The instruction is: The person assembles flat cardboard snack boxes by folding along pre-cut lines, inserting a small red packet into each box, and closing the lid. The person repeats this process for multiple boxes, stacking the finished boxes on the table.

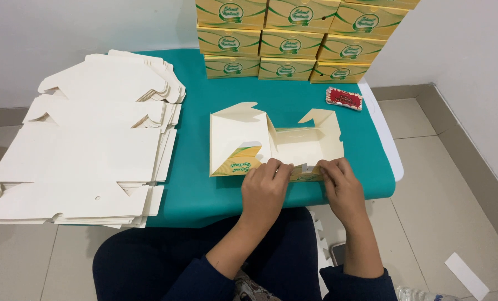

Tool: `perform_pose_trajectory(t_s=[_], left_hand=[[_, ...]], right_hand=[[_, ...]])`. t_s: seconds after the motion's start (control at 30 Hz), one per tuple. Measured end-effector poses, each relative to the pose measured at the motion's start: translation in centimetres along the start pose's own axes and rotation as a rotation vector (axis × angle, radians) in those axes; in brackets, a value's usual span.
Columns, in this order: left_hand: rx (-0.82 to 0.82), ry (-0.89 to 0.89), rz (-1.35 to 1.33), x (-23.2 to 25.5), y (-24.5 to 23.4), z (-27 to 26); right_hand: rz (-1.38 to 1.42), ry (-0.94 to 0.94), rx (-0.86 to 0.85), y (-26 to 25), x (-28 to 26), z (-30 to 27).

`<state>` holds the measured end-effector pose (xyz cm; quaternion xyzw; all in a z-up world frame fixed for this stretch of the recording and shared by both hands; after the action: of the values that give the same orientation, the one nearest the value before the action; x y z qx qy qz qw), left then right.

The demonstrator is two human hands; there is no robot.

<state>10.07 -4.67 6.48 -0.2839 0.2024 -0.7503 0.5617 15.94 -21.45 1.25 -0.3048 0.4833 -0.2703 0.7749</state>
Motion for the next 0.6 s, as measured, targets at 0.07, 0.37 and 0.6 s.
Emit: perform_pose_trajectory(t_s=[0.07, 0.37, 0.6], left_hand=[[-0.021, 0.031, -0.023, -0.1, 0.4, -0.1], [-0.041, 0.055, -0.010, 0.3, 0.6, 0.4], [-0.036, 0.116, 0.032, 1.8, 2.5, -0.1]], right_hand=[[0.015, -0.005, -0.009, 0.1, 0.3, 0.0], [0.181, -0.032, -0.053, -0.1, 0.2, 0.2], [0.317, -0.057, -0.044, 0.0, 0.1, 0.0]])
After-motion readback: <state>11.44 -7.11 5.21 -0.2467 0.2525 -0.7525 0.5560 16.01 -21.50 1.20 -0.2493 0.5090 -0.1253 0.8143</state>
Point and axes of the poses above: each hand's wrist, its own z-axis towards the middle knuckle, its own y-axis out of the palm, x = y × z, the point moved 8 cm from there along z, towards the middle knuckle, and after that the axes turned 9 degrees about z, right-handed, at the moved point
